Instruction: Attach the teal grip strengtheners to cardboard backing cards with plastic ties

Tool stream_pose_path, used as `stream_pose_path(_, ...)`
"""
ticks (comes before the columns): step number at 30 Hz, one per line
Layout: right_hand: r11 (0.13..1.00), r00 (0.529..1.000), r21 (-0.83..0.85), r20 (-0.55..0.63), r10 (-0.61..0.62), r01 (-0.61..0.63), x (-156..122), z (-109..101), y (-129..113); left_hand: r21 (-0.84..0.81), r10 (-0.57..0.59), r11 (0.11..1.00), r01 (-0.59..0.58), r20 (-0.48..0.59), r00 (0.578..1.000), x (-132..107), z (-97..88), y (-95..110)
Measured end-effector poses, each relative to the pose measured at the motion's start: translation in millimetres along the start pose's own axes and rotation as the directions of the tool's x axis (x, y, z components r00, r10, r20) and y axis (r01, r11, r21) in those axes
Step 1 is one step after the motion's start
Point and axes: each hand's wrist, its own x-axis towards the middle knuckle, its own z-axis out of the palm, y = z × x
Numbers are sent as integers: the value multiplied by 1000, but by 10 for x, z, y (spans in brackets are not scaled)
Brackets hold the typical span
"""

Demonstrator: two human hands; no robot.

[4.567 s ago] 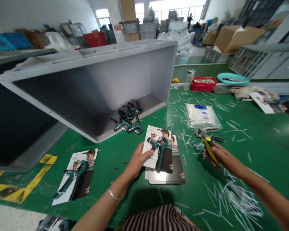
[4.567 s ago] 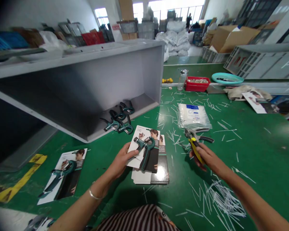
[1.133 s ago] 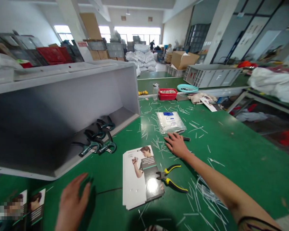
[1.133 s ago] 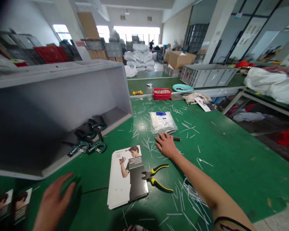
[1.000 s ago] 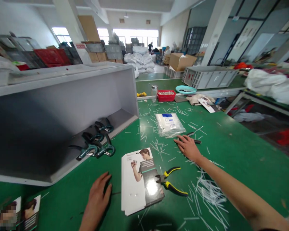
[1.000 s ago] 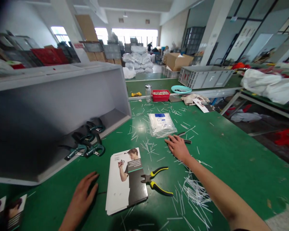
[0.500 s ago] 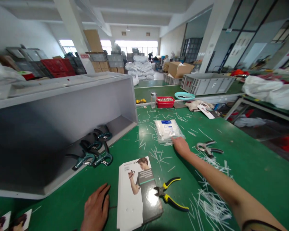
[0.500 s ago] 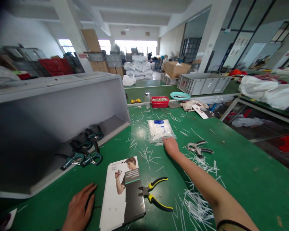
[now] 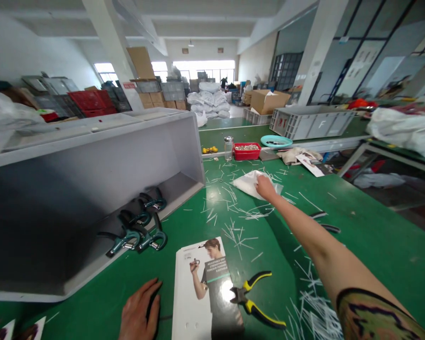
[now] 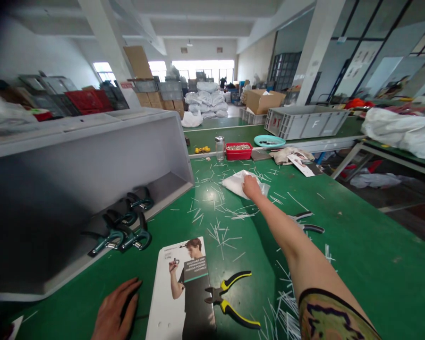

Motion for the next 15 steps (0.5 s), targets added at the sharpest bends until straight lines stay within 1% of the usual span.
stream_pose_path(2, 1000, 1000, 10, 7, -5, 5, 117, -12, 90, -5, -2, 1000, 2, 1, 1000, 4, -6, 0)
stream_pose_path(4, 1000, 999, 19, 28, -17, 17, 173, -12, 179, -5, -4, 1000, 5, 9, 1000, 4, -4, -13)
stream_pose_path(6, 999, 997, 27, 63, -34, 32, 177, -8, 255, -3, -1, 1000, 2, 17, 1000, -1, 4, -38)
stream_pose_path(8, 998, 996, 36, 77, -48, 45, 123, -10, 307, 1, 7, 1000, -7, 21, 1000, -10, 17, -68)
stream_pose_path(10, 998, 998, 44, 43, -47, 45, 2, -21, 334, 5, 9, 1000, -9, 17, 1000, -18, 28, -97)
stream_pose_path(12, 997, 998, 58, -14, -57, 58, -188, -28, 335, 4, 13, 1000, -13, 10, 1000, -18, 35, -118)
stream_pose_path(13, 994, 996, 70, -33, -82, 85, -302, -22, 327, 2, 15, 1000, -15, 8, 1000, -16, 38, -127)
stream_pose_path(15, 978, 984, 103, -33, -177, 180, -536, 16, 292, 0, 16, 1000, -16, 8, 1000, -8, 44, -146)
